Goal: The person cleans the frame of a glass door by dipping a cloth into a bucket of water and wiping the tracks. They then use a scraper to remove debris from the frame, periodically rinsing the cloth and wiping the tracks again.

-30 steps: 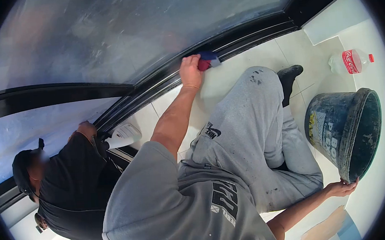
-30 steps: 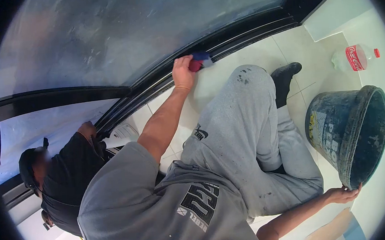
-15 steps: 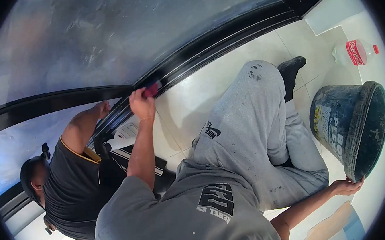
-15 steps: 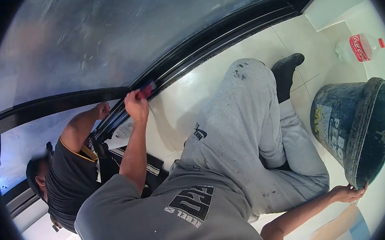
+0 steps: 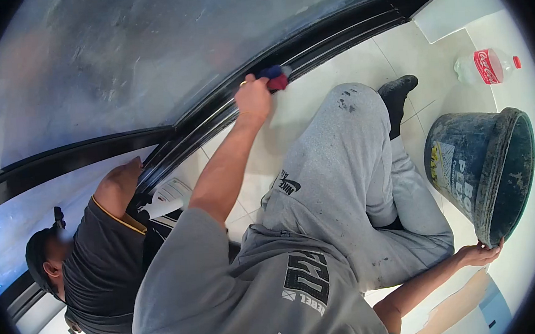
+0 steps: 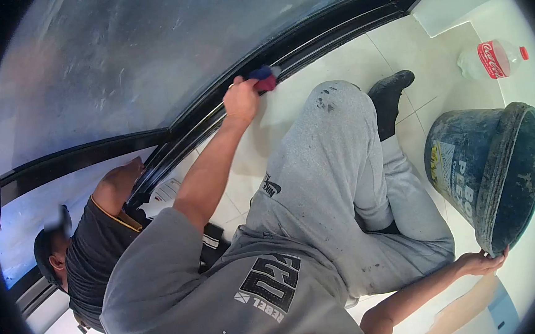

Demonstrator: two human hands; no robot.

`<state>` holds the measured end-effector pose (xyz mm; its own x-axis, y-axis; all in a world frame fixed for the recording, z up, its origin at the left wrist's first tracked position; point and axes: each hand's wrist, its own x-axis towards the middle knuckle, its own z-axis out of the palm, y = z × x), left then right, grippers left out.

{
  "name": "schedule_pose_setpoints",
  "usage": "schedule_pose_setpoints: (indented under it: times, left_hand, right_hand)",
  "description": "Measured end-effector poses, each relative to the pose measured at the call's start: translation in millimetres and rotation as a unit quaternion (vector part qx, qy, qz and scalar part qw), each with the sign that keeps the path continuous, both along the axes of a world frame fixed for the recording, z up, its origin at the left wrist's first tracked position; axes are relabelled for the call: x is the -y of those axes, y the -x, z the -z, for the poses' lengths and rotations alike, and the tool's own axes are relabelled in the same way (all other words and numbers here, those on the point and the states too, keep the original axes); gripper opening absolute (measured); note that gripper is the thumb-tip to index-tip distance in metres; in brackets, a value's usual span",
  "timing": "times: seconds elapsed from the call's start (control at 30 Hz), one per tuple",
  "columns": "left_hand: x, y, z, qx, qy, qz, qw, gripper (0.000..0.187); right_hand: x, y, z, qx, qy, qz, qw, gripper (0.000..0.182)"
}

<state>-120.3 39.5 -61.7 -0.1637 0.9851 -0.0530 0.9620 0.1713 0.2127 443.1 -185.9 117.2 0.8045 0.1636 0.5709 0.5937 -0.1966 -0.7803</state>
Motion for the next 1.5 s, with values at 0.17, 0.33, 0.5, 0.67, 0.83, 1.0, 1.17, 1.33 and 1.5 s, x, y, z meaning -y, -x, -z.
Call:
schedule_pose_setpoints:
  times: [0.17, 0.33, 0.5, 0.67, 0.83, 1.0, 1.17, 1.33, 1.5]
  left_hand:
    - [63.7, 57.7, -8.9, -0.04, 0.027, 0.003, 0.999, 0.027]
    - [57.3, 52.9, -2.1, -0.021, 0.032, 0.047, 0.998, 0.032]
    - [9.1, -1.6, 1.0, 0.012, 0.007, 0.091, 0.996, 0.036]
    - [-22.8, -46.8, 6.5, -0.012, 0.001, 0.101, 0.995, 0.035]
    - [6.9, -2.1, -2.5, -0.053, 0.034, 0.111, 0.992, 0.035]
    - [75.7, 67.5, -21.1, -0.097, 0.09, 0.015, 0.991, 0.036]
    - [107.5, 126.4, -0.3, -0.033, 0.048, -0.043, 0.997, 0.035]
    - [107.6, 103.2, 7.1, 0.023, -0.126, -0.016, 0.992, 0.021]
    - [55.7, 8.6, -11.9, 0.199, -0.2, 0.058, 0.958, 0.019]
  right_hand:
    - [-1.9, -1.1, -1.0, 0.015, 0.004, 0.012, 1.0, 0.048]
    - [9.4, -23.3, 10.3, 0.161, 0.119, 0.066, 0.977, 0.05]
    - [10.2, -33.8, 14.6, 0.188, 0.124, 0.067, 0.972, 0.051]
    - [7.1, -28.3, 10.5, 0.108, 0.046, 0.032, 0.993, 0.049]
    - [-0.8, -11.7, 2.4, 0.034, -0.016, 0.014, 0.999, 0.047]
    - [-1.4, -6.7, 0.6, 0.017, -0.029, 0.011, 0.999, 0.048]
    - [-3.4, 3.1, -1.9, 0.043, 0.004, 0.021, 0.999, 0.046]
    - [2.2, -11.6, 5.4, 0.005, -0.04, -0.01, 0.999, 0.046]
    - [-0.8, -1.8, 0.1, 0.012, -0.007, 0.007, 1.0, 0.048]
